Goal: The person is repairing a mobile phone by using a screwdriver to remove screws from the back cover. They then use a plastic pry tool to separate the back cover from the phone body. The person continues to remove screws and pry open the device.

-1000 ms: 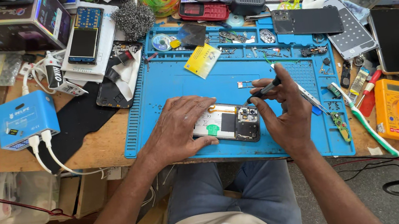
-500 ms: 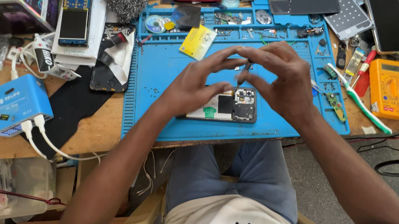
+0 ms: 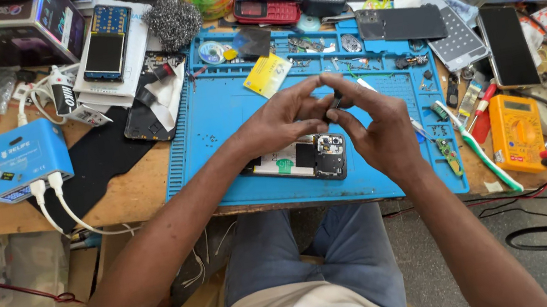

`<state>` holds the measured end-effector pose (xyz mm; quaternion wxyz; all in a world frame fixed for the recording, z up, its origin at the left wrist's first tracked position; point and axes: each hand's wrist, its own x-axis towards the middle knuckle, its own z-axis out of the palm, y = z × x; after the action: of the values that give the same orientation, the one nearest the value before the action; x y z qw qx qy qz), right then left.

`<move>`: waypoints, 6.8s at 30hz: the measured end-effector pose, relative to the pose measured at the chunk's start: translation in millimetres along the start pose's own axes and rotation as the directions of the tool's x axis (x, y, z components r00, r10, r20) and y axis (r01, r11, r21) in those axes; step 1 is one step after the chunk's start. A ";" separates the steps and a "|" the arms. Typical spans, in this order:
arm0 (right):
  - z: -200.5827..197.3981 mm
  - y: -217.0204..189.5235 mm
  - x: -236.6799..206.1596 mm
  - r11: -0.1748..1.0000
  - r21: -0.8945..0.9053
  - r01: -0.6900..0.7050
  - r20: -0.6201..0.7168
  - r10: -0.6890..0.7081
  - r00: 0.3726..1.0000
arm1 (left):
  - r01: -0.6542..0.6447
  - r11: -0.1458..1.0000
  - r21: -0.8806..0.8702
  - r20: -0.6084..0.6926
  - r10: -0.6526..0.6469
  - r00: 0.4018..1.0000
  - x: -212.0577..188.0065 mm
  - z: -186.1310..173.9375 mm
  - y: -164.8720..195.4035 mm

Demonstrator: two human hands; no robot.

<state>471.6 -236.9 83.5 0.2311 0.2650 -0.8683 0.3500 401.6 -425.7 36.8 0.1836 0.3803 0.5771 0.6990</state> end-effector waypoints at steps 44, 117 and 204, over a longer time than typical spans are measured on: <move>19.3 14.1 -4.5 0.999 0.000 0.041 -0.027 -0.041 0.999 | -0.073 0.894 0.442 -0.007 0.084 0.996 3.0 -26.4 -7.3; -9.2 -25.2 -71.3 0.996 -0.003 0.094 0.006 -0.094 0.996 | -0.087 0.687 0.721 -0.082 0.209 0.975 -94.8 57.5 18.1; -9.9 -11.9 -93.2 0.927 0.355 -0.124 -0.035 0.146 0.989 | 0.057 0.535 0.843 -0.203 0.218 0.955 -79.8 88.3 17.3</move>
<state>551.2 -209.2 41.0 0.1816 0.2309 -0.8004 0.5225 521.8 -427.0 31.5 -0.1388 0.3437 0.8428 0.3902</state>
